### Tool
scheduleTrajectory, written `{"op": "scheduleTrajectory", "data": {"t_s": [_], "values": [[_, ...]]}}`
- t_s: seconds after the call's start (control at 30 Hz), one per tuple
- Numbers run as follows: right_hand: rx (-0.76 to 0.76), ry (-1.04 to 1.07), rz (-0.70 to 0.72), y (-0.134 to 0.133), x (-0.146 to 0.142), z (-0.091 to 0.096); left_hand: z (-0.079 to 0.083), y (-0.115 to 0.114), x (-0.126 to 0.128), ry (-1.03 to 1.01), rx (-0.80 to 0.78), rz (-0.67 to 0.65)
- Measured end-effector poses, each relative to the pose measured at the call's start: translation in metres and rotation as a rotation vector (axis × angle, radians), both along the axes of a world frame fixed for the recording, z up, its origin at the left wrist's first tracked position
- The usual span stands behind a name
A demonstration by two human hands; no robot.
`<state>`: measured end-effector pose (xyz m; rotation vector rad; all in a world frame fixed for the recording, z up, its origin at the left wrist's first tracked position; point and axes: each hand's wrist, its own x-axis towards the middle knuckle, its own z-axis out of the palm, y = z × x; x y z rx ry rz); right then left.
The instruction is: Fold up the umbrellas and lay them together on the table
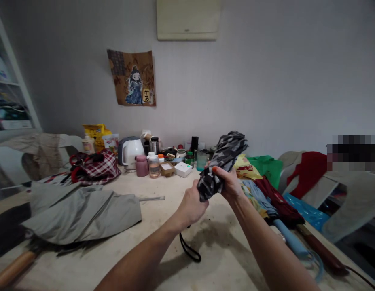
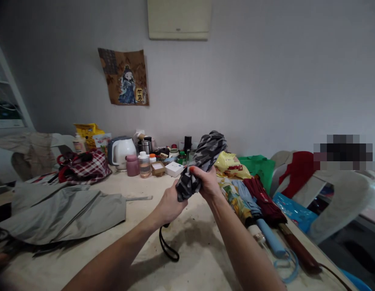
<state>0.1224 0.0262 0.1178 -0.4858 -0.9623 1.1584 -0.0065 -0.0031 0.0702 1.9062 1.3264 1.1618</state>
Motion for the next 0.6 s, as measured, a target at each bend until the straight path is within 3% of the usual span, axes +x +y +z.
{"op": "scheduleTrajectory", "data": {"t_s": [0.07,0.17,0.23,0.33,0.47,0.6], "values": [[-0.033,0.060,-0.066,0.002,-0.003,-0.001,0.002,0.001,-0.005,0.044,0.034,-0.007],[-0.005,0.123,-0.135,0.008,-0.003,-0.004,0.008,0.004,-0.014,-0.153,-0.036,-0.300],[0.019,0.123,-0.172,0.012,-0.003,-0.006,0.011,0.006,-0.019,-0.335,-0.137,-0.398],[0.023,0.069,-0.270,0.015,-0.004,-0.011,0.012,0.006,-0.021,-0.411,-0.175,-0.185],[0.060,-0.117,-0.374,0.008,-0.013,-0.016,0.008,0.001,-0.013,-0.402,0.036,-0.036],[0.074,-0.161,-0.257,-0.003,-0.022,-0.016,0.006,0.002,-0.006,-0.538,0.163,0.049]]}}
